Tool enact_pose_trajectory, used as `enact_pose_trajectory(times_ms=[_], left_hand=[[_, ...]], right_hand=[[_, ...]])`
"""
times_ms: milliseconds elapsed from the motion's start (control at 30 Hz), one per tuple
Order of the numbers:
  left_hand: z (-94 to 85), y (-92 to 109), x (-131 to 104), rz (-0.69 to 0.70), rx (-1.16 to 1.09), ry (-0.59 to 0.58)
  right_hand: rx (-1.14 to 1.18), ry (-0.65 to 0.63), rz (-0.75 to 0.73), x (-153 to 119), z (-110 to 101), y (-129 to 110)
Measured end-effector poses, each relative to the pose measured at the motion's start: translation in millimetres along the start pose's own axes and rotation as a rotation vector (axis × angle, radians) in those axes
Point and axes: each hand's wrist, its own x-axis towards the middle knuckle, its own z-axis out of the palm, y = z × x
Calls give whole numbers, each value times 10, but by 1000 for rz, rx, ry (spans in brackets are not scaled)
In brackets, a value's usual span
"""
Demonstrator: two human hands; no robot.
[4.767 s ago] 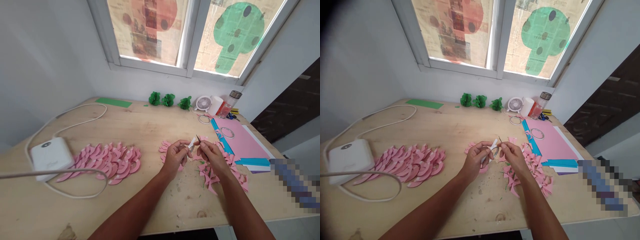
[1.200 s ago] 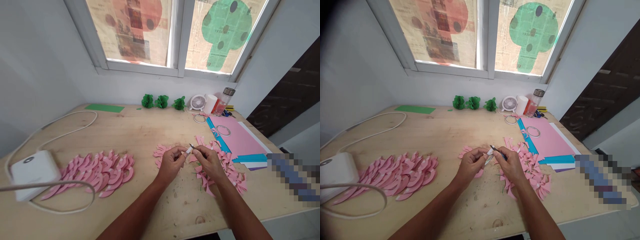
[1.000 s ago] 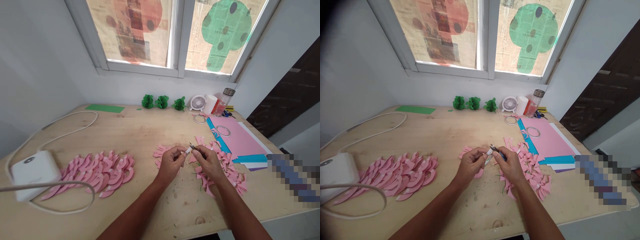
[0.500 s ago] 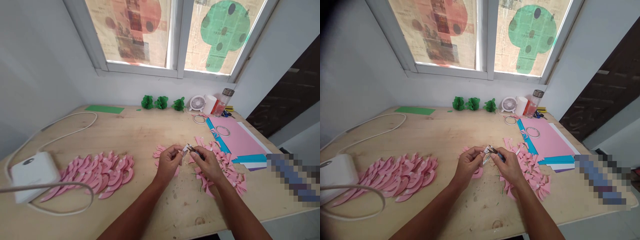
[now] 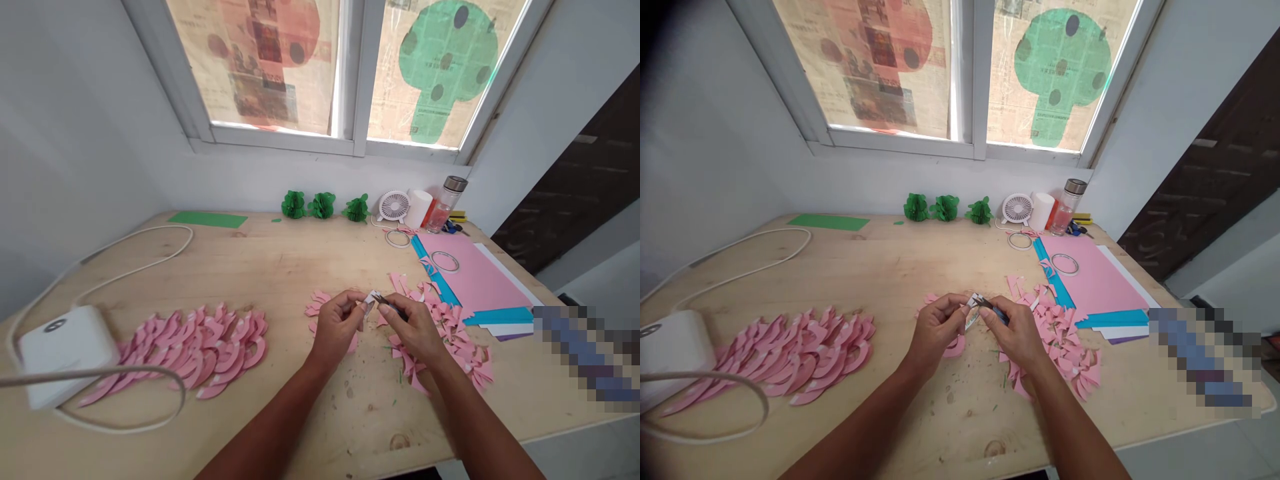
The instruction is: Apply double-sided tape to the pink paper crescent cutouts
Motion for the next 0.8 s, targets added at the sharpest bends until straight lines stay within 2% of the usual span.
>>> enact_pose_trajectory(times_ms=[800], left_hand=[[-6,-4,7,-3,21,-15]], right_hand=[[14,39,36,-9,28,-3]])
